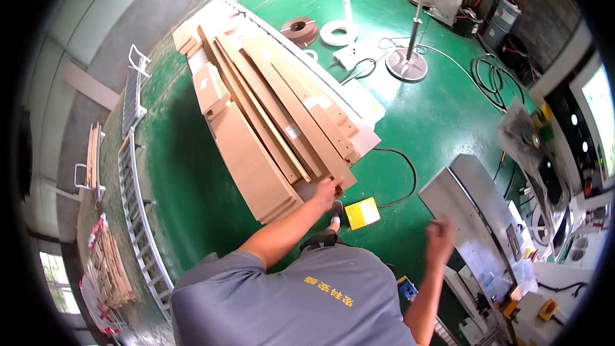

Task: The person picks up a long wood plank from a stack and feeds it into a large woodworking machine, repeating the process with another plank.

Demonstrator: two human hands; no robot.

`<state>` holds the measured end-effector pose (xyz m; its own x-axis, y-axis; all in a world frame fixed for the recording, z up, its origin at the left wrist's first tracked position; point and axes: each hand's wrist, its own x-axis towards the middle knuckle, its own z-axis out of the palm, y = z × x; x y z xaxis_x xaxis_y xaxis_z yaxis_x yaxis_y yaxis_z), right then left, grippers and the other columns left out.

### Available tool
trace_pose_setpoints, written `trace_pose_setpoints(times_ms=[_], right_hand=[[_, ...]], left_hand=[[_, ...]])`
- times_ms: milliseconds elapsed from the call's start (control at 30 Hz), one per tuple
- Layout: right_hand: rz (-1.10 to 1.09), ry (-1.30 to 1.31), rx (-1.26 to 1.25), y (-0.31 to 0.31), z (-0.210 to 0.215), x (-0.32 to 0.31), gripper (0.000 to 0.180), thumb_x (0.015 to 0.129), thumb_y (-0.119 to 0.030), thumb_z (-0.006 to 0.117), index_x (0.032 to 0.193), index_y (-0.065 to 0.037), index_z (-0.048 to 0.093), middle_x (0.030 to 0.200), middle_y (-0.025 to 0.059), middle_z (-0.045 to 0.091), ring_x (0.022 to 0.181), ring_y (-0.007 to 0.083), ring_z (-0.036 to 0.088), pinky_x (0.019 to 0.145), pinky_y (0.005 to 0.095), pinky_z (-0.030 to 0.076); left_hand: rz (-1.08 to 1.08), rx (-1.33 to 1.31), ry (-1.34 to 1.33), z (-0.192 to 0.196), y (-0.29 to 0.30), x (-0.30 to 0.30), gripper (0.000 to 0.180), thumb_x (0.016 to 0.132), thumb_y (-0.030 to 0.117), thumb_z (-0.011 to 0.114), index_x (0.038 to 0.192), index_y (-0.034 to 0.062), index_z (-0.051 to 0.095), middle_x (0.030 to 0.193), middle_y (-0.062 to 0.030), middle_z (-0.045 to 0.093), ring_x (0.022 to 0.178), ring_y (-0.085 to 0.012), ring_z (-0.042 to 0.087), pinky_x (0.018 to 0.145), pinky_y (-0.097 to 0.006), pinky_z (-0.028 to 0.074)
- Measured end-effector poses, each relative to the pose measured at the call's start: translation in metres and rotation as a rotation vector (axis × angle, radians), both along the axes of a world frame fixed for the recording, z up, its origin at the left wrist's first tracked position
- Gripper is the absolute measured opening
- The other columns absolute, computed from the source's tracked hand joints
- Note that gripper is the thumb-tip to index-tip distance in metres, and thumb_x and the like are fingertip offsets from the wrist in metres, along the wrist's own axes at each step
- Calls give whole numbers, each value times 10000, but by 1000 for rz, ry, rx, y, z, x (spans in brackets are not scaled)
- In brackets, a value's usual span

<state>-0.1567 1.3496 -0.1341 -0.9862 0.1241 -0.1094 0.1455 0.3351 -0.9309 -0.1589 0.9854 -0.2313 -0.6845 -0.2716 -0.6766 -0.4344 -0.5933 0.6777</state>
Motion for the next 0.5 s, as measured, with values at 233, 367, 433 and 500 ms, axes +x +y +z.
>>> trace_pose_setpoints(times_ms=[233,367,433,500], right_hand=[[917,241,603,-205,78,-29,963,670,-270,836,1430,4,314,1317,215,510,1084,382,585,882,448,502],[840,40,660,-201,76,-35,801,712,-262,765,1354,19,376,1198,211,555,1050,378,590,841,440,500],[810,143,679,-188,80,-33,725,723,-240,730,1319,11,402,1163,205,570,1023,367,596,830,440,497],[797,198,674,-165,96,-31,726,720,-226,731,1323,6,401,1164,203,570,1016,366,596,840,438,495]], left_hand=[[-449,380,85,83,-6,27,290,923,286,657,1055,29,631,905,-47,664,758,-150,641,715,-299,537],[-293,116,239,66,-2,6,492,998,441,476,1063,-19,639,990,-72,679,865,-161,640,793,-300,504],[-209,-83,314,64,-27,-14,513,1000,464,452,1066,-8,640,976,-71,685,865,-159,652,809,-296,509],[-108,26,370,63,-33,-32,530,996,479,446,1013,-2,667,894,-60,690,813,-140,639,781,-299,502]])
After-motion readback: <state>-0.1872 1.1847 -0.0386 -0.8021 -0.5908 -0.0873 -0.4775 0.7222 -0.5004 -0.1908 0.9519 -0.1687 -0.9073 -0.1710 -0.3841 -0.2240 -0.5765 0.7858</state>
